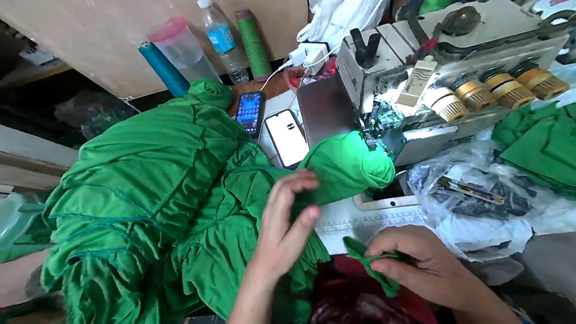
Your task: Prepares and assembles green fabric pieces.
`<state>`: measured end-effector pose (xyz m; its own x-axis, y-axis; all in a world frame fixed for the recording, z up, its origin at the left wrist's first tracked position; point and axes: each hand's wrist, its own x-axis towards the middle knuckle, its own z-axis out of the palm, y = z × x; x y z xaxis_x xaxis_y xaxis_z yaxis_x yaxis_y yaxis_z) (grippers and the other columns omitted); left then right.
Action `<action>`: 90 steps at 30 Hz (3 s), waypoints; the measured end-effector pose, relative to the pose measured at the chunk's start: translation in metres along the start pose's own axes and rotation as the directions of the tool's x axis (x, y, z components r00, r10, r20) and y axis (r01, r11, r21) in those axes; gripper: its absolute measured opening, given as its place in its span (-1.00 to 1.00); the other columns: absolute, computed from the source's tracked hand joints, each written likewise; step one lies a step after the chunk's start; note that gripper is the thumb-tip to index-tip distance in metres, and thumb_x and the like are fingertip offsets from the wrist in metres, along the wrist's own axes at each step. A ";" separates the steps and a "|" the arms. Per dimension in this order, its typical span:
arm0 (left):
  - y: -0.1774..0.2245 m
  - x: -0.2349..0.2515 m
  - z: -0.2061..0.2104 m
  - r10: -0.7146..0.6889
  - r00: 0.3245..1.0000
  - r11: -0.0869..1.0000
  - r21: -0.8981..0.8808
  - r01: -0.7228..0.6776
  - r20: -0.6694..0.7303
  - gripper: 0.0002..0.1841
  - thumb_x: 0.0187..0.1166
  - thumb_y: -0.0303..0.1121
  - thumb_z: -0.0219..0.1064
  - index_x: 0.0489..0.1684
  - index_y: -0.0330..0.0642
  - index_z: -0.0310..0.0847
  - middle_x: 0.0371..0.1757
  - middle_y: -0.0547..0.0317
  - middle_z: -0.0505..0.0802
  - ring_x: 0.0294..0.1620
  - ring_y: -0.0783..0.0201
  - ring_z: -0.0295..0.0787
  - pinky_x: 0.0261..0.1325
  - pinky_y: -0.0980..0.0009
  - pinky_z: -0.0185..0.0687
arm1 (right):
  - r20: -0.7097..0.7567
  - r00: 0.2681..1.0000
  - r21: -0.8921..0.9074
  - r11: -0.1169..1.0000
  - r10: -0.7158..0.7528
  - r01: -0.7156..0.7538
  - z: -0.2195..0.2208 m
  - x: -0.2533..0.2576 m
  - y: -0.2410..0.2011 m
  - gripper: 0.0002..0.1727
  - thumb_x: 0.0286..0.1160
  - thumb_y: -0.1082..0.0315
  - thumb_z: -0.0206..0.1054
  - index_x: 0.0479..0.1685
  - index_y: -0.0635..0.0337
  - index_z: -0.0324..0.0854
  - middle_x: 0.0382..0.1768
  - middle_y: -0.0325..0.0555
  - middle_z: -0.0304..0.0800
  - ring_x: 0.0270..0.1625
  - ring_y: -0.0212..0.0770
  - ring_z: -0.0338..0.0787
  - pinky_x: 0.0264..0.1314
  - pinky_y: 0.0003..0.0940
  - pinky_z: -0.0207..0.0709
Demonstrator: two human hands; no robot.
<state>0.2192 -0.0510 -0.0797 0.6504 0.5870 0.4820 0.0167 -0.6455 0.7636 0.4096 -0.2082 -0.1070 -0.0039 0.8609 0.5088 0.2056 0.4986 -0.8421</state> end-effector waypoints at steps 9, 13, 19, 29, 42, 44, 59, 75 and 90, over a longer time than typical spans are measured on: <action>0.000 0.004 0.004 -0.401 0.890 0.908 0.222 0.355 0.219 -0.40 0.86 0.01 -0.08 0.55 -0.32 0.51 0.30 -0.12 0.81 0.38 0.13 0.74 0.50 0.08 0.56 | -0.003 0.997 -0.020 0.997 0.074 -0.074 -0.005 -0.005 -0.001 -0.76 0.77 0.13 0.22 0.01 0.08 0.66 -0.34 -0.40 0.76 -0.30 -0.79 0.65 -0.21 -0.88 0.53; -0.004 0.025 -0.012 -0.360 0.928 0.882 0.359 0.306 0.094 -0.56 0.88 -0.23 -0.06 0.40 -0.33 0.60 0.24 -0.14 0.81 0.25 0.07 0.79 0.34 0.09 0.65 | 0.029 0.996 -0.007 0.997 0.079 -0.079 -0.004 -0.003 -0.001 -0.78 0.77 0.16 0.23 0.02 0.08 0.67 -0.26 -0.41 0.79 -0.23 -0.79 0.68 -0.14 -0.87 0.56; -0.051 0.064 -0.007 -0.168 0.974 0.786 0.617 0.039 0.152 -0.62 0.36 -0.58 0.45 0.18 -0.18 0.80 0.01 -0.21 0.82 0.12 -0.29 0.75 0.06 -0.26 0.66 | 0.101 0.986 -0.029 0.991 0.130 -0.128 -0.001 -0.002 -0.007 -0.79 0.74 0.20 0.26 0.01 0.13 0.68 -0.25 -0.36 0.82 -0.21 -0.78 0.69 -0.10 -0.84 0.57; -0.050 0.048 0.017 -0.402 0.907 0.738 0.630 0.243 0.121 -0.58 0.56 -0.29 0.26 0.38 -0.13 0.70 0.13 -0.19 0.77 0.28 -0.23 0.65 0.18 -0.19 0.53 | 0.211 0.964 -0.010 0.987 0.160 -0.161 0.005 0.000 0.005 -0.75 0.74 0.18 0.27 -0.12 0.20 0.68 -0.42 -0.26 0.75 -0.36 -0.71 0.64 -0.27 -0.82 0.51; -0.056 0.051 0.015 -0.394 0.907 0.766 0.599 0.236 0.147 -0.56 0.62 -0.29 0.22 0.46 -0.09 0.67 0.22 -0.19 0.74 0.32 -0.22 0.63 0.25 -0.20 0.50 | 0.223 0.964 -0.056 0.989 0.145 -0.136 0.011 0.004 0.006 -0.73 0.74 0.16 0.27 -0.15 0.19 0.68 -0.47 -0.24 0.73 -0.43 -0.69 0.61 -0.36 -0.82 0.46; -0.057 0.045 0.010 -0.230 0.972 0.835 0.523 0.170 0.050 -0.62 0.59 -0.34 0.25 0.33 -0.21 0.70 0.18 -0.19 0.77 0.26 -0.22 0.69 0.20 -0.21 0.58 | 0.215 0.966 -0.050 0.990 0.142 -0.135 0.010 0.004 0.003 -0.75 0.75 0.19 0.26 -0.11 0.20 0.69 -0.45 -0.24 0.74 -0.41 -0.69 0.62 -0.33 -0.83 0.47; 0.007 -0.044 0.027 0.135 0.976 0.842 -0.538 -0.024 0.168 -0.62 0.63 -0.11 0.41 -0.44 -0.26 0.55 -0.27 0.13 0.81 0.14 0.34 0.74 0.41 0.41 0.52 | 0.031 0.997 -0.032 0.997 0.075 -0.074 0.006 0.009 -0.009 -0.77 0.70 0.16 0.33 -0.14 0.15 0.61 -0.55 -0.34 0.56 -0.50 -0.75 0.49 -0.40 -0.90 0.37; 0.013 -0.048 0.027 0.007 0.869 0.559 -0.723 0.407 0.495 -0.75 0.68 -0.30 0.34 0.17 -0.23 0.71 0.03 0.37 0.90 0.10 0.65 0.78 0.27 0.56 0.69 | -0.072 0.994 -0.094 0.991 0.084 -0.091 -0.002 0.004 0.000 -0.61 0.86 -0.03 0.02 0.28 -0.13 0.67 0.09 -0.46 0.76 -0.04 -0.65 0.71 0.02 -0.71 0.60; 0.024 -0.039 0.019 -0.443 0.861 0.465 -0.757 0.460 0.251 -0.85 0.61 -0.15 0.40 -0.11 0.03 0.71 -0.17 0.52 0.90 -0.12 0.64 0.83 0.02 0.59 0.75 | -0.052 0.971 -0.317 0.926 -0.233 0.205 0.007 0.015 -0.006 -0.84 0.71 0.23 0.26 -0.08 0.02 0.73 -0.29 -0.30 0.68 0.08 -0.45 0.69 0.44 -0.58 0.41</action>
<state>0.2091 -0.0989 -0.0884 0.7427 0.6689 -0.0313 -0.2678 0.3396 0.9016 0.4019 -0.1974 -0.0951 -0.0008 0.7147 0.6995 0.5002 0.6060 -0.6185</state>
